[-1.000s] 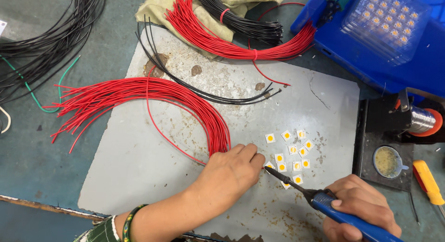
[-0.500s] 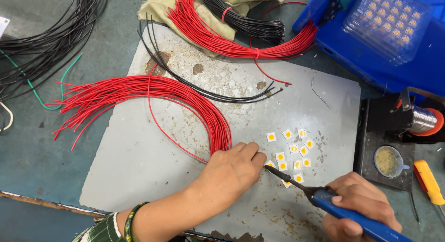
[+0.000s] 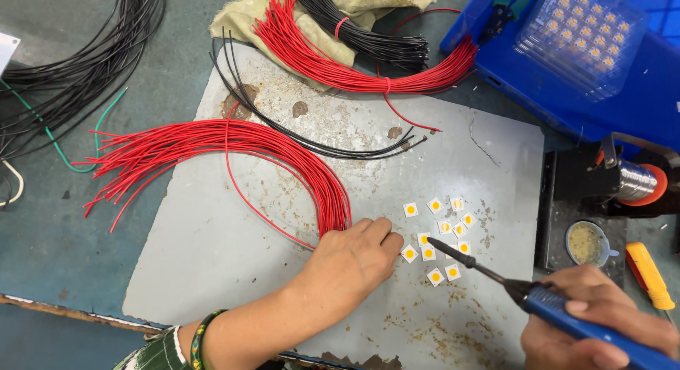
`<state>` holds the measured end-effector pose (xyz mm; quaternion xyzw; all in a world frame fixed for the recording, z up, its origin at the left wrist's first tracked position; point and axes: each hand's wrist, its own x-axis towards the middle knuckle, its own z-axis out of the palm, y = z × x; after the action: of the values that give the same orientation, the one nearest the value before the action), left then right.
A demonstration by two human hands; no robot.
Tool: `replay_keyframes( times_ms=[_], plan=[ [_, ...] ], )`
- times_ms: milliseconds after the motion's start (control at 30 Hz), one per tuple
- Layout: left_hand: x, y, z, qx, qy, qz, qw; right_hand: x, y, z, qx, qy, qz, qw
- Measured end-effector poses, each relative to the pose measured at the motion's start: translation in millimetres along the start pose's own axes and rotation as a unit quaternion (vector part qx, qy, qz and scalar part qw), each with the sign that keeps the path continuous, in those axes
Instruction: The person uses a soldering iron to attach small square LED modules to red and black wires on a workbench. They repeatedly heat the LED contacts and feed solder wire to form joints, then move the finished units aside.
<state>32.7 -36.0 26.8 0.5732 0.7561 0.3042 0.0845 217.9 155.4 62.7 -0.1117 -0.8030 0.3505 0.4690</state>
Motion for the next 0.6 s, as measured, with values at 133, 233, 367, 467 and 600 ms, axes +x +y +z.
replay_keyframes(
  times_ms=[133, 233, 367, 467, 600],
  plan=[
    [0, 0, 0, 0.005, -0.007, -0.004, 1.000, 42, 52, -92, -0.096, -0.504, -0.127, 0.849],
    [-1, 0, 0, -0.004, -0.005, -0.004, 1.000, -35, 78, -102, -0.205, -0.155, 0.073, 0.964],
    [0, 0, -2, 0.009, -0.005, 0.002, 1.000, -75, 108, -114, -0.183, -0.088, 0.103, 0.974],
    [0, 0, -1, 0.014, -0.005, 0.003, 1.000, -70, 99, -79, -0.140, 0.049, 0.074, 0.986],
    [-1, -2, 0, 0.019, 0.001, 0.004, 1.000, -31, 68, -22, -0.038, 0.073, -0.052, 0.995]
  ],
)
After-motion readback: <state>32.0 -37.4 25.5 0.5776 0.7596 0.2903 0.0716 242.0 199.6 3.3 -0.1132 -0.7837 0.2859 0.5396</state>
